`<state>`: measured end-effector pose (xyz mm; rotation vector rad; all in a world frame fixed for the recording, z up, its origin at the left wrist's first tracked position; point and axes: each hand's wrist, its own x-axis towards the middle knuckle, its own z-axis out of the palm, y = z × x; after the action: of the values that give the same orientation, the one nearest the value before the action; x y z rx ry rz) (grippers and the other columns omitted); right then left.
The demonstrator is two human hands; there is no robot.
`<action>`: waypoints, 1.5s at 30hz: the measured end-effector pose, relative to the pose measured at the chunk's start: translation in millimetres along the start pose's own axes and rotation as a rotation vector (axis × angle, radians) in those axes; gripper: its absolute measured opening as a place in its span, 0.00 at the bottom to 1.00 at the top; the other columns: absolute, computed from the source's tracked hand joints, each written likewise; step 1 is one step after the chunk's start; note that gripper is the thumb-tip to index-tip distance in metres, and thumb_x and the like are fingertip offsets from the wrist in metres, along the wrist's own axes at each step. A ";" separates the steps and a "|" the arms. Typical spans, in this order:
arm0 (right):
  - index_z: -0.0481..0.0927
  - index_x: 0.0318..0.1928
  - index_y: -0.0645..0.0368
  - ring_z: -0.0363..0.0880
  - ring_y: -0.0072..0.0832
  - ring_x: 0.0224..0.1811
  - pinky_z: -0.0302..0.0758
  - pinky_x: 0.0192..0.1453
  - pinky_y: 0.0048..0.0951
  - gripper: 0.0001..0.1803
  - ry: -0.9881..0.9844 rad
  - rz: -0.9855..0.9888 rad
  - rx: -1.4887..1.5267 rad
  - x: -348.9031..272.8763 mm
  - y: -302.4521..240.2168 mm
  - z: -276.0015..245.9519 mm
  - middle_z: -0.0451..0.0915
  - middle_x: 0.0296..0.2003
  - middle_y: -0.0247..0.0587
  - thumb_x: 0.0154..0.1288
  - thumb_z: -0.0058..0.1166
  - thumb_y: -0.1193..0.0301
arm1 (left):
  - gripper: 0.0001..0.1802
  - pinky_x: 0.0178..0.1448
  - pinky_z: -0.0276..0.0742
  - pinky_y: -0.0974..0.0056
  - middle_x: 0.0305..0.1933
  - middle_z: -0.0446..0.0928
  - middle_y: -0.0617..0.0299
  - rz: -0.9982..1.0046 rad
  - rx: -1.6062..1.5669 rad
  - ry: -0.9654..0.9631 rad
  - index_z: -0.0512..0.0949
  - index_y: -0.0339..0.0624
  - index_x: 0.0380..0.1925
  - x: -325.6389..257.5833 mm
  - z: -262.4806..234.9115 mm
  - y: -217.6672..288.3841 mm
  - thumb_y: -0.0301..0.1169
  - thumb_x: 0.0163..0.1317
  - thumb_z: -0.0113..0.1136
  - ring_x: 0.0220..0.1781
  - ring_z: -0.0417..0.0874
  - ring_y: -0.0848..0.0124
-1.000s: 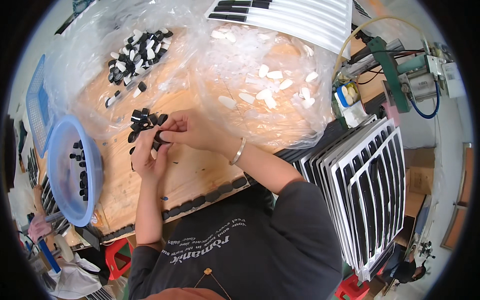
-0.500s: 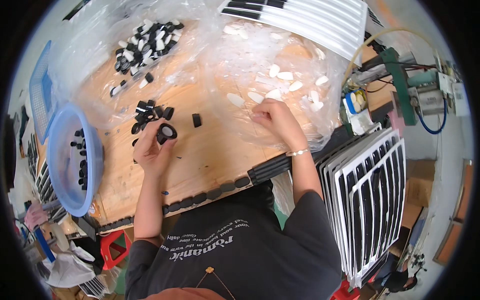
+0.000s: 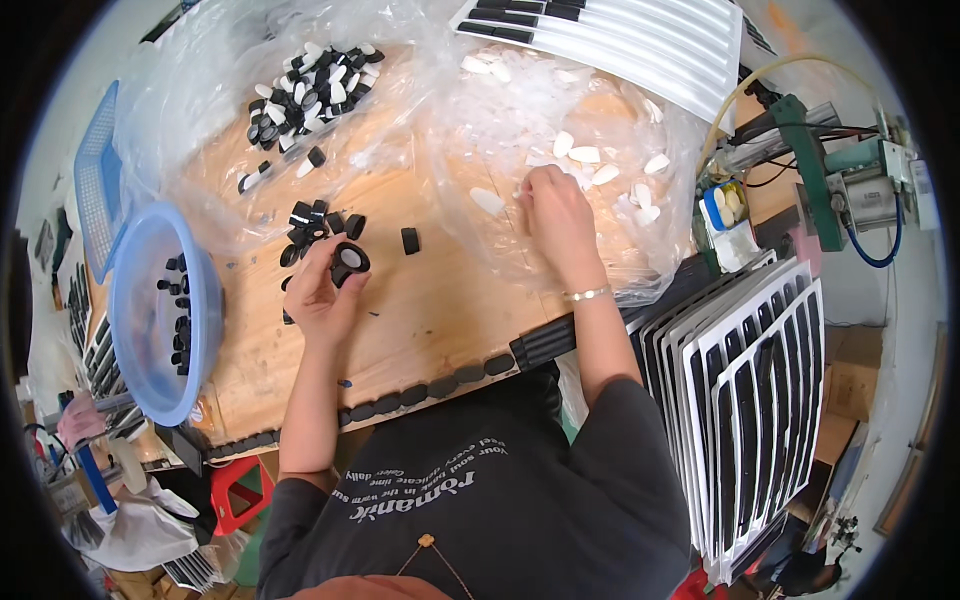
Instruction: Assembling small black plastic rings by inserting white cylindrical components into them.
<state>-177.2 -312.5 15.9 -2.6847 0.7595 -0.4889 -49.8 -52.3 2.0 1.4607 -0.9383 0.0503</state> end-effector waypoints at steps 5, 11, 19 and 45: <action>0.76 0.32 0.62 0.76 0.42 0.42 0.76 0.39 0.36 0.05 0.251 -0.318 0.059 4.0 0.8 -4.8 0.77 0.38 0.47 0.56 0.59 0.77 | 0.26 0.54 0.71 0.68 0.43 0.77 0.55 -0.020 0.001 -0.008 0.76 0.28 0.49 -0.6 -1.5 3.3 0.10 0.45 0.63 0.46 0.77 0.68; 0.80 0.35 0.62 0.79 0.26 0.39 0.76 0.42 0.22 0.06 -0.009 -0.093 1.174 -14.9 -85.2 3.7 0.79 0.39 0.43 0.57 0.57 0.84 | 0.24 0.52 0.72 0.66 0.42 0.78 0.53 0.060 0.073 -0.005 0.76 0.27 0.47 -2.0 3.2 5.3 0.11 0.45 0.64 0.45 0.78 0.65; 0.83 0.32 0.62 0.80 0.29 0.36 0.77 0.39 0.23 0.06 0.178 -0.292 1.006 -36.0 -142.1 19.0 0.81 0.34 0.40 0.52 0.63 0.83 | 0.24 0.44 0.76 0.62 0.39 0.79 0.47 0.182 0.197 0.111 0.76 0.29 0.44 0.2 7.4 9.8 0.15 0.43 0.68 0.38 0.80 0.56; 0.82 0.48 0.63 0.77 0.16 0.42 0.74 0.47 0.18 0.12 -0.358 0.176 1.484 -35.0 -143.9 17.7 0.81 0.44 0.34 0.68 0.53 0.73 | 0.21 0.40 0.77 0.58 0.35 0.79 0.49 0.353 0.435 0.213 0.77 0.27 0.41 13.7 0.5 9.5 0.15 0.42 0.69 0.34 0.80 0.55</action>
<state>-134.3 -173.0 46.2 -1.2389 0.2697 -0.2939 -46.3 -57.9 17.3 1.6252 -1.0394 0.6935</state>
